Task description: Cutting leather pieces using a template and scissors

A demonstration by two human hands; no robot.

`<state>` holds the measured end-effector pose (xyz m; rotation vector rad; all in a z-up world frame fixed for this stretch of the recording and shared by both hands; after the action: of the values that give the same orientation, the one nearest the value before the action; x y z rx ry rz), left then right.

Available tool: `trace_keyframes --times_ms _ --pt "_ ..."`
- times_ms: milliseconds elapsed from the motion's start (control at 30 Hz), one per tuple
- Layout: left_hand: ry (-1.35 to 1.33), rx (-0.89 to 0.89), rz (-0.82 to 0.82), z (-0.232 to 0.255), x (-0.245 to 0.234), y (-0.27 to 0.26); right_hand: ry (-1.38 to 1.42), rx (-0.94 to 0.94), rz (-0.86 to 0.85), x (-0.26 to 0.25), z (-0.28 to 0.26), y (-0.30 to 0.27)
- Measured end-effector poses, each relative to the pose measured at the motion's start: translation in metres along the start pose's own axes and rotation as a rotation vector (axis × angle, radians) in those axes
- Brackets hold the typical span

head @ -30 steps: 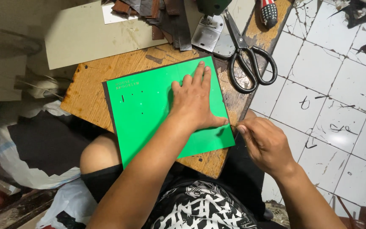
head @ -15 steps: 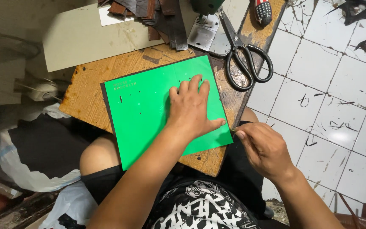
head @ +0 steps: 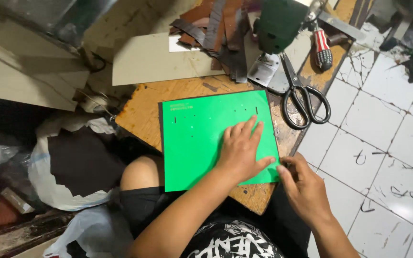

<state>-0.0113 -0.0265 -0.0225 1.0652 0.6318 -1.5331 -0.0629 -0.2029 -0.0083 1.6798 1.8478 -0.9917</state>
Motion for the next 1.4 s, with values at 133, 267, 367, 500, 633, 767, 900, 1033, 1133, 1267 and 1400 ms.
trace_keyframes --times_ms 133,267,367,500,633,767,900,1033,1133,1267,1400 --pt "-0.075 0.028 0.037 0.008 0.002 -0.022 -0.052 0.06 -0.01 0.019 0.02 0.0" --pt "-0.249 0.071 0.081 0.007 -0.004 -0.04 0.349 0.04 0.028 0.026 0.034 0.002" --pt "-0.326 -0.043 0.042 -0.004 -0.037 -0.051 0.52 0.072 -0.007 0.024 0.035 0.0" --pt "-0.207 -0.274 0.435 -0.057 -0.09 -0.096 0.707 0.154 -0.009 0.008 0.026 -0.004" --pt "-0.208 -0.408 0.694 -0.104 -0.092 -0.157 0.713 0.169 -0.044 0.002 0.031 0.004" --pt "-0.863 -0.838 0.507 -0.154 -0.038 -0.198 0.687 0.187 -0.068 0.007 0.04 0.01" --pt "-1.232 -0.831 0.507 -0.167 -0.017 -0.208 0.684 0.174 -0.097 0.014 0.046 0.014" --pt "-1.337 -0.605 0.462 -0.138 -0.077 -0.192 0.447 0.137 -0.047 -0.005 0.02 0.01" --pt "-1.327 -0.592 0.606 -0.146 -0.12 -0.183 0.418 0.263 0.014 -0.018 0.019 0.007" --pt "-1.255 -0.603 0.779 -0.161 -0.158 -0.152 0.519 0.305 0.036 -0.026 0.025 0.001" --pt "-1.358 -0.529 0.805 -0.187 -0.136 -0.099 0.519 0.282 0.066 -0.035 0.023 -0.002"
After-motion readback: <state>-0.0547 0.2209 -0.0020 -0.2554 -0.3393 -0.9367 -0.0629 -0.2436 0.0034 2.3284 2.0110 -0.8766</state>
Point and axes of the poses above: each hand's wrist, its own y-axis towards the middle knuckle, its own x-axis out of the palm, z = x × y, the point moved 5 cm from there along y, towards the middle knuckle, and after that the axes turned 5 degrees about -y, right-handed, at the moved point
